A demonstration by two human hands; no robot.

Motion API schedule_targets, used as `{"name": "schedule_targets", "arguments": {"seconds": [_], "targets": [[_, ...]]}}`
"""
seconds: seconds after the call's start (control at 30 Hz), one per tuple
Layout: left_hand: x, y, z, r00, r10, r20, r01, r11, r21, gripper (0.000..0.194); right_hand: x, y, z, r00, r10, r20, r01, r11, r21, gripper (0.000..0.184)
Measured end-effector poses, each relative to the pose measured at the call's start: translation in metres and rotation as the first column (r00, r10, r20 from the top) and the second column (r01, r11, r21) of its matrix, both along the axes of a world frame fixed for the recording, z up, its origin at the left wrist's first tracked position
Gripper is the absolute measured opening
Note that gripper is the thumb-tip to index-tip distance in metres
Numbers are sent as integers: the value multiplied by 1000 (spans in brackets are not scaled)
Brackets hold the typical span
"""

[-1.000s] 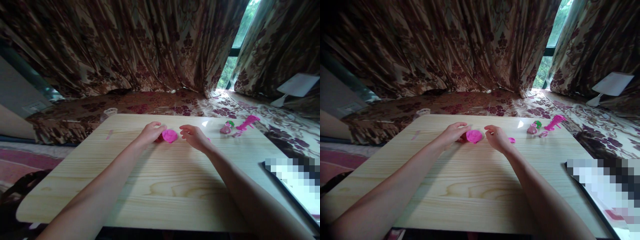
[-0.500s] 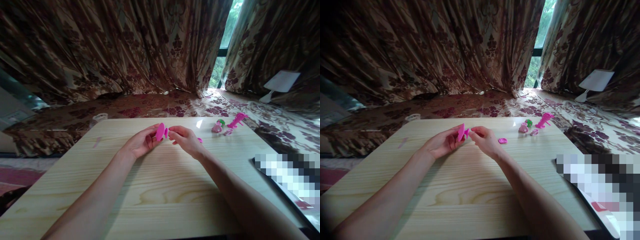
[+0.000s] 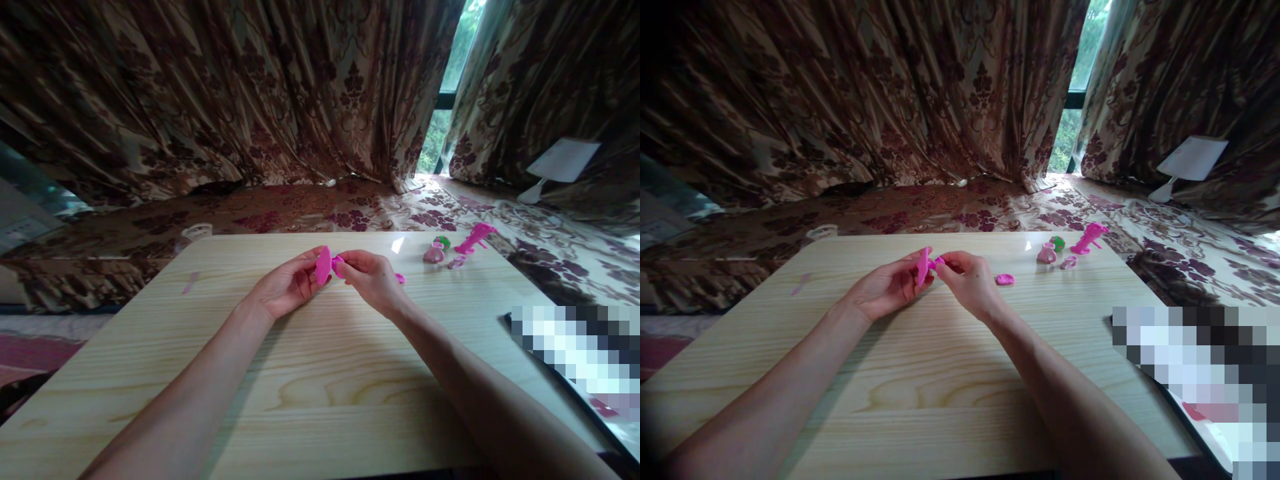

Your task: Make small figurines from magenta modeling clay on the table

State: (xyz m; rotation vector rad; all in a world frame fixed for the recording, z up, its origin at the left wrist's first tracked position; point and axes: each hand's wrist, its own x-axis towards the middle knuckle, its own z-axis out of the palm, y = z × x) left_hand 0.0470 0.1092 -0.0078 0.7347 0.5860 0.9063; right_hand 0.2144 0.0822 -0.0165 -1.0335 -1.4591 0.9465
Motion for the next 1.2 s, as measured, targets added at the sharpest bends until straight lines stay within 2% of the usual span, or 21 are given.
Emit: {"name": "schedule_targets", "arguments": {"seconds": [0.13, 0.27, 0.43, 0.57, 0.7, 0.83, 0.93, 1.03, 1.2], "targets": [[0, -1, 1, 1000, -3, 3, 2, 1000, 4, 28, 2, -2, 5, 1000, 3, 12, -2, 1000, -20, 25], [0, -3, 3, 1000, 8, 21, -8, 1000, 2, 31, 6, -2, 8, 998, 40, 58, -33, 994, -103, 29], [0, -6, 4, 999, -14, 44, 13, 1000, 20, 33, 7, 0, 5, 1000, 25, 10, -23, 991, -130, 24], [-1, -5, 4, 998, -42, 42, 40, 998, 48, 34, 7, -1, 8, 997, 65, 42, -58, 986, -158, 32], [-1, -5, 3, 998, -66, 2, 65, 996, 62, 35, 8, -3, 8, 987, 71, 142, -51, 989, -139, 33], [-1, -5, 1, 994, -101, -51, 106, 990, 89, 37, 8, -3, 7, 976, -16, 219, 35, 996, -83, 30], [-2, -4, 1, 993, -94, -71, 101, 990, 101, 38, 9, -3, 8, 963, -57, 263, 77, 995, -68, 35], [-3, -4, 0, 993, -86, -79, 94, 990, 109, 39, 10, -3, 9, 960, -10, 279, 32, 997, -74, 37], [-2, -5, -1, 991, -112, -79, 121, 986, 117, 39, 10, -5, 10, 962, 38, 272, -11, 995, -100, 28]]}}
